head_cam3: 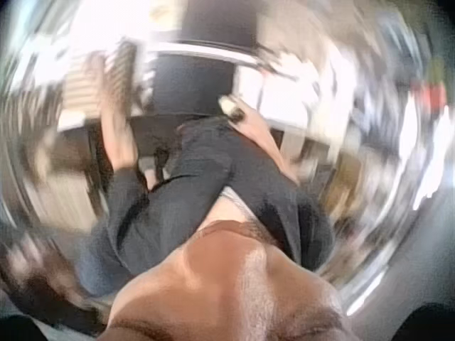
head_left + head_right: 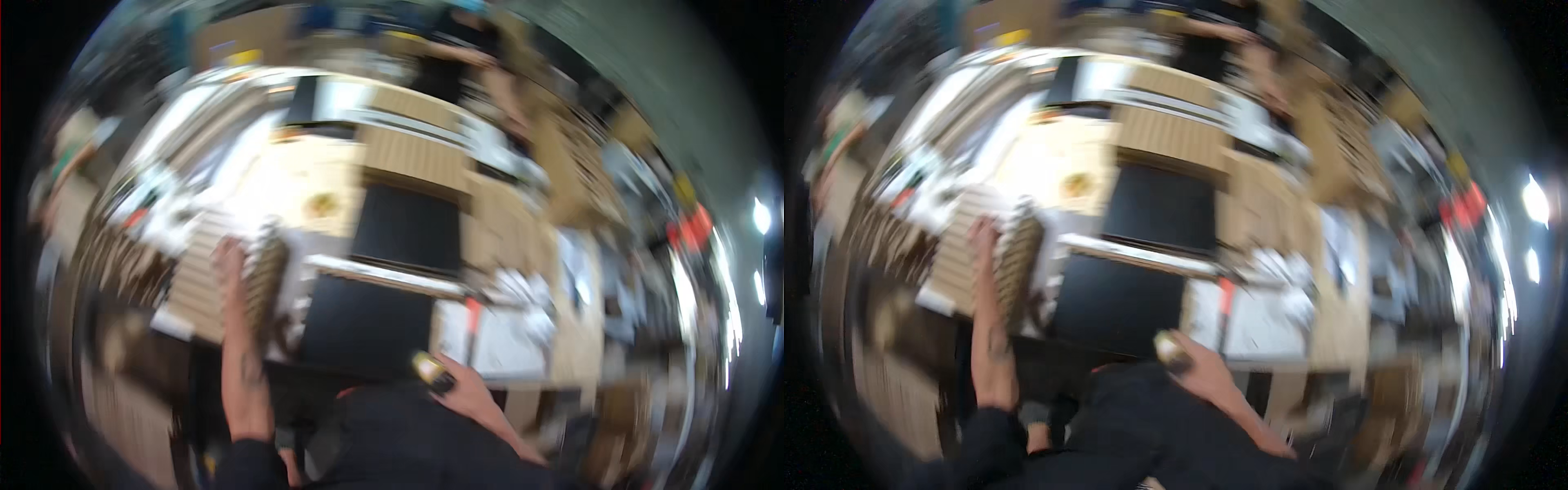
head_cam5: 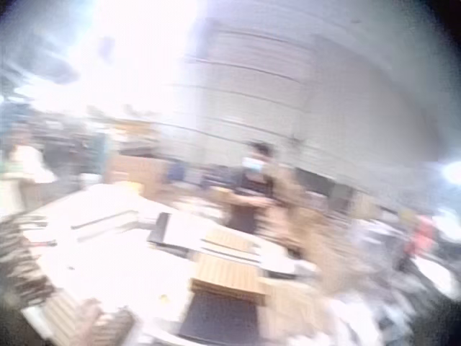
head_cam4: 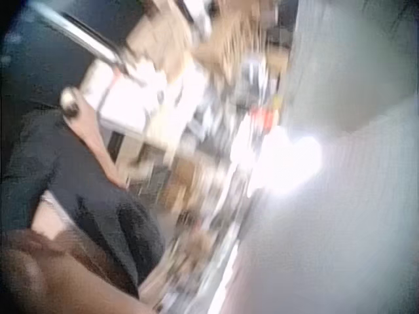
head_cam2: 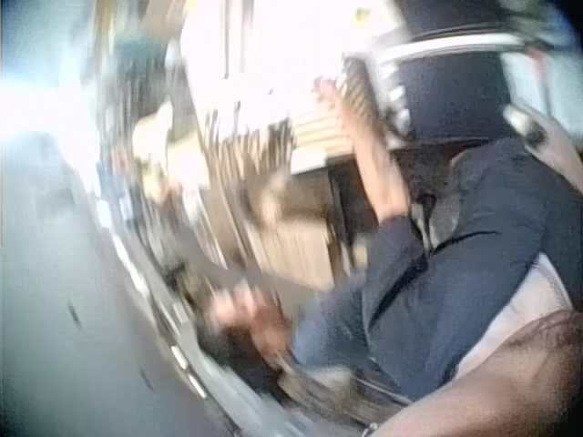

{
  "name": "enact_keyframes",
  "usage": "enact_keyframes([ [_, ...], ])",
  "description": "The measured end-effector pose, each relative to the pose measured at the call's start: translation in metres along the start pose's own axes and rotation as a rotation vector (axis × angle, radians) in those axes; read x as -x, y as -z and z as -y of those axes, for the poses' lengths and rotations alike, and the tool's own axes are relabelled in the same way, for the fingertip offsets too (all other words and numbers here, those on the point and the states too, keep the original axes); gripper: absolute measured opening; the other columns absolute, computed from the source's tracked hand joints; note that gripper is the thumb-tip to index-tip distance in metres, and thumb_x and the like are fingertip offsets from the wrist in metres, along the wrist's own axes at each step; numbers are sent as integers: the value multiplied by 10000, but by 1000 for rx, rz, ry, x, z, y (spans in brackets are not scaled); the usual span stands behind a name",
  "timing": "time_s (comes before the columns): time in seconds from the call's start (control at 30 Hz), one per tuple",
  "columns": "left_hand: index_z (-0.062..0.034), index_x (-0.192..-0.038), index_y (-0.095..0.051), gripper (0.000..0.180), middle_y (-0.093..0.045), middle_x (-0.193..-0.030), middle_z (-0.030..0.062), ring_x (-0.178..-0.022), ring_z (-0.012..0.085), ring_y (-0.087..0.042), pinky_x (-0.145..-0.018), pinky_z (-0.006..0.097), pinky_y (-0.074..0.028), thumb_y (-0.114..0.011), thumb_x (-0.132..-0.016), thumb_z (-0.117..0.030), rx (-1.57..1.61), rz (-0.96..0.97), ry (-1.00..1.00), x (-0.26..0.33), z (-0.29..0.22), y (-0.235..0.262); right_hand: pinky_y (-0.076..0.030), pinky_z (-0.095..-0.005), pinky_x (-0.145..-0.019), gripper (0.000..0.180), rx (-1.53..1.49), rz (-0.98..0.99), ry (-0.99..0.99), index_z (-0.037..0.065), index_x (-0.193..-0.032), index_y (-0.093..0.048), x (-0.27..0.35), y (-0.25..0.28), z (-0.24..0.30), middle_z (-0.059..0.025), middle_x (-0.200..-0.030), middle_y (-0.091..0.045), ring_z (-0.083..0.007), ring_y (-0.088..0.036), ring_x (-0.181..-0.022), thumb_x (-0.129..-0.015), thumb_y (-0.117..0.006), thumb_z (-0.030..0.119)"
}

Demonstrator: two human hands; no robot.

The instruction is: The person arranges wooden slats into a template, squeezes glue onto the slats from a bag, places a flat panel on top, and secures it with a nail gun.

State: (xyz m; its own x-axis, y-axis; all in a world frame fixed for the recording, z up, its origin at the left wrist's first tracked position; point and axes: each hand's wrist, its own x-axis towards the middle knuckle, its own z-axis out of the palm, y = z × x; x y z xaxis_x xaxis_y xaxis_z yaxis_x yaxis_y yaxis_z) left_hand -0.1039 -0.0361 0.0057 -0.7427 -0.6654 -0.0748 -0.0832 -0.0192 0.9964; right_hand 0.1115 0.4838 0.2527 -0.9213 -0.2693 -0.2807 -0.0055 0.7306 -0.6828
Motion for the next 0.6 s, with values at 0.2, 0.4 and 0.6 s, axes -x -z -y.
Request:
enact_keyframes([
  [0.2,-53,-830,-583,325,-578,-673,65,-599,165,-564,-598,298,-467,-530,-1017,-313,90,643,120,287,-96,-118,-517,-357,-925,681,-226,-297,-216,39,-1374,-519,11,19,-11,-214,-1201,-654,-325,-656,-1099,-759,-785,159],
  [0.4,-31,-1042,-624,381,-666,-882,42,-840,125,-628,-739,274,-496,-570,-1007,-406,-38,1374,412,403,-111,-152,-497,-372,-967,703,-308,-478,-272,27,-1410,-487,5,31,-33,-232,-1256,-619,-316,-630,-1145,-786,-778,173],
  [0.6,-13,-1348,-510,507,-616,-1220,122,-1153,233,-587,-975,372,-482,-687,-893,-151,173,1420,650,431,-136,-190,-439,-365,-1049,730,-487,-243,122,17,-1487,-369,-40,44,-59,-227,-1350,-532,-293,-522,-1280,-825,-671,77],
])
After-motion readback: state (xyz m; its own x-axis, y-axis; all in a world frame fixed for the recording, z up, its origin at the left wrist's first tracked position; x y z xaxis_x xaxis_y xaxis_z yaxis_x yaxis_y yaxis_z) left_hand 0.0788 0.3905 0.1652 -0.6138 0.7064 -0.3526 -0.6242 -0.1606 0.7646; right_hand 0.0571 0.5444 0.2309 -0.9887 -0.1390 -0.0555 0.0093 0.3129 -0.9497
